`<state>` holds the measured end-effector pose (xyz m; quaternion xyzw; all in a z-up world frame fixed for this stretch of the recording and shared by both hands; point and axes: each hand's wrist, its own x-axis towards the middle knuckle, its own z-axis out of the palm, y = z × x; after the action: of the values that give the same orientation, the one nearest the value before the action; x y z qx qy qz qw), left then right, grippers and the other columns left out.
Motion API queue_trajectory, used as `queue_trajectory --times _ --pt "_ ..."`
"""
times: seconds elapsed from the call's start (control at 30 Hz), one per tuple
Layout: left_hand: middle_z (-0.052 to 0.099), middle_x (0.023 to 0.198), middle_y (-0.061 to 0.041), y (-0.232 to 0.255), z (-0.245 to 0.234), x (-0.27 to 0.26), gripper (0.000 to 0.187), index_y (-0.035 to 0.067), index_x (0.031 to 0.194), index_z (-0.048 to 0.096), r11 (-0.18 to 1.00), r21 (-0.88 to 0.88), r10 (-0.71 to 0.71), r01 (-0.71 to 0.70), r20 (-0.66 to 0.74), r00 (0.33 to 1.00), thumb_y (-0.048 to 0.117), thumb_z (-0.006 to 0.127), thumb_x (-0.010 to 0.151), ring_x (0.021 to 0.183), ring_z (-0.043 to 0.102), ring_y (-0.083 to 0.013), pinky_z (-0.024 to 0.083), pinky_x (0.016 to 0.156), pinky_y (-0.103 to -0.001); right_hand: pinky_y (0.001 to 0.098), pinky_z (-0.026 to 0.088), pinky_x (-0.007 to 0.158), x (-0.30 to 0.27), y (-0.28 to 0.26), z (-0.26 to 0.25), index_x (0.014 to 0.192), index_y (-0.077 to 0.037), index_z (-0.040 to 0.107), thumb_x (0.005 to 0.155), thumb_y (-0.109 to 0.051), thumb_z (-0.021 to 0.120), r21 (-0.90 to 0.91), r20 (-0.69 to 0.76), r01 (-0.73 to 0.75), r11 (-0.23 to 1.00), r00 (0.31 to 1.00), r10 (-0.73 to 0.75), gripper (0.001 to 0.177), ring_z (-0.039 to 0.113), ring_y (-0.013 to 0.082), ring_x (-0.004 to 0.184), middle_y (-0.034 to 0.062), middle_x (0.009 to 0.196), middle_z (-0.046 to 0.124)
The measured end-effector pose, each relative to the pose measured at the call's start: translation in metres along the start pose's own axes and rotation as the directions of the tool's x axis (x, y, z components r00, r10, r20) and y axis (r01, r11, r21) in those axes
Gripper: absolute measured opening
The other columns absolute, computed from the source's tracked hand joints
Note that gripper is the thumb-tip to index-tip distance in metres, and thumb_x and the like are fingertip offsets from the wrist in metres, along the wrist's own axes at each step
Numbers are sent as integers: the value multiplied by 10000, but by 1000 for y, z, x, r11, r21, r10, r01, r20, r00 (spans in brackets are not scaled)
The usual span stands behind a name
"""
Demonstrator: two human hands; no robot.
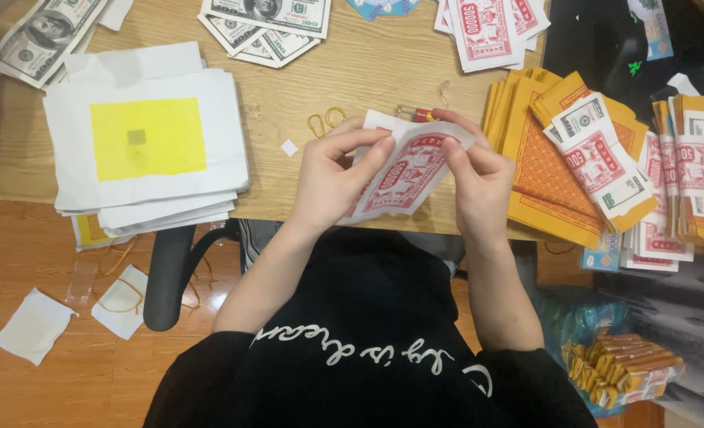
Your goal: The person bundles stacks of ritual paper currency by hand, selecting sheets from different piles and securing the stack with a rubber band.
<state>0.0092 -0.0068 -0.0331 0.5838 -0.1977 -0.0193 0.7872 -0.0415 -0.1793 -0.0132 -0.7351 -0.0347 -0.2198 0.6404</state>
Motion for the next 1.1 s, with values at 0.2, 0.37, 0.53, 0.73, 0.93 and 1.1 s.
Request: queue_trajectory --times 0.2,0.37,0.53,0.73,0.93,1.1 --pt "683 894 18 9 4 -1 123 150 968 749 988 155 19 3 -136 991 133 773 848 804 617 -43 548 680 -177 445 381 1077 0 4 2 1076 36 672 968 -40 584 6 4 11 1000 1000 -11 159 561 299 1184 259 1223 610" --pt "637 1149 -130 6 14 -9 481 95 1441 341 995 -15 96 -97 -45 994 139 556 1013 1099 572 -173 486 974 -397 413 481 1020 -2 7 10 1206 57 598 1009 -32 527 183 -40 -51 982 997 59 228 538 272 1221 240 1351 536" --pt "710 1016 -36 1 28 -14 445 132 1249 607 980 160 135 -117 -112 984 -88 550 867 1043 657 -158 522 952 -327 466 531 916 -5 1 20 1040 69 593 999 -28 515 30 -107 160 987 982 -155 132 669 358 996 289 1155 606" --pt "677 1028 -62 -17 37 -1 406 118 1216 589 996 67 61 -52 -145 988 -97 507 881 1072 614 -171 463 1004 -361 418 467 1007 -11 33 22 1401 -77 353 907 137 438 48 -150 114 992 983 -106 545 596 241 1079 140 1099 603" --pt "675 947 -53 -40 35 2 305 138 1093 636 979 203 15 23 -185 983 -60 540 881 1007 632 -216 475 961 -385 364 458 935 -6 45 28 1129 -42 516 872 139 449 -9 -185 65 998 981 -65 322 591 186 960 106 952 608" --pt "626 956 -14 -42 29 15 242 119 1095 620 977 -186 -158 104 -305 939 4 558 891 944 593 -129 546 861 -383 349 468 977 -4 46 25 1262 -84 471 889 79 569 46 -159 -37 998 986 44 419 574 159 1065 68 1120 603"
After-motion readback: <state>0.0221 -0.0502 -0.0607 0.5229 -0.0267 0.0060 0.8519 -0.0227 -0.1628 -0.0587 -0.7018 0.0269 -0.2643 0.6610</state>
